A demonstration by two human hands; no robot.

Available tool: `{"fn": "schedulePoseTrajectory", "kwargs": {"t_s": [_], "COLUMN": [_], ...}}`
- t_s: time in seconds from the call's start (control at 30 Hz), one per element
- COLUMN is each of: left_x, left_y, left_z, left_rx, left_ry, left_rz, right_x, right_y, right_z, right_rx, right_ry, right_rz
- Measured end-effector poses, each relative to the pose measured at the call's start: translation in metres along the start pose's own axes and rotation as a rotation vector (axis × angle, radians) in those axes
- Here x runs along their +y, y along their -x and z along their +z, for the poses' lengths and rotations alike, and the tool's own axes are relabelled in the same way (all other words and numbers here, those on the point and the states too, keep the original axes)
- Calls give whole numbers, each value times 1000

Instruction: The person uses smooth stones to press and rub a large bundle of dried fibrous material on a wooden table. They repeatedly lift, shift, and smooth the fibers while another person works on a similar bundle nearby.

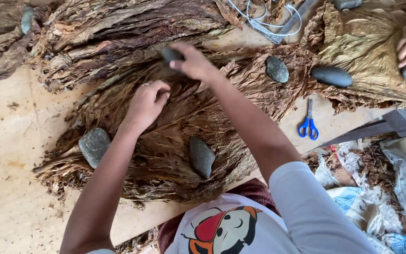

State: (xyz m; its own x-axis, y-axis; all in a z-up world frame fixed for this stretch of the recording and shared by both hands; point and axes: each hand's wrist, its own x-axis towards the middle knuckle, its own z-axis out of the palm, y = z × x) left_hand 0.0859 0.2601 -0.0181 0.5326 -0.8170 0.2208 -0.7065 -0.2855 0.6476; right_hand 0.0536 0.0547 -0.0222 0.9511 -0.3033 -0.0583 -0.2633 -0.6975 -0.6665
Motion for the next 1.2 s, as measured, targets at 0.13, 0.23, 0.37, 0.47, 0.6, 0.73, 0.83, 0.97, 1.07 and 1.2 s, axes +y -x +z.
{"fn": "schedulePoseTrajectory", "kwargs": {"t_s": [0.13,0.23,0.37,0.47,0.6,0.73,0.83,0.97,1.07,1.2], "left_x": [9,5,30,-26,-2,17,-7,-27,-48,-73], "left_y": [-33,-66,-93,-108,-99,-96,-110,-119,-123,-126], "left_z": [10,37,50,104,73,27,12,5,12,8], "left_rx": [12,-23,-447,-303,-131,31,72,35,61,88], "left_ry": [-34,-56,-204,-249,-197,-120,-196,-384,-326,-234], "left_rz": [96,109,-177,-116,19,64,1,-208,-277,-371], "right_x": [-9,-3,0,40,85,92,60,52,68,83], "right_y": [53,105,175,199,217,214,200,155,110,65], "right_z": [-70,-91,-95,-74,-57,-45,-46,-37,-12,-3], "right_rx": [185,313,459,703,783,842,760,524,373,314], "right_ry": [-725,-992,-1008,-1025,-1049,-931,-744,-267,91,283], "right_rz": [-502,-549,-420,-338,-238,-167,-171,-328,-308,-162]}}
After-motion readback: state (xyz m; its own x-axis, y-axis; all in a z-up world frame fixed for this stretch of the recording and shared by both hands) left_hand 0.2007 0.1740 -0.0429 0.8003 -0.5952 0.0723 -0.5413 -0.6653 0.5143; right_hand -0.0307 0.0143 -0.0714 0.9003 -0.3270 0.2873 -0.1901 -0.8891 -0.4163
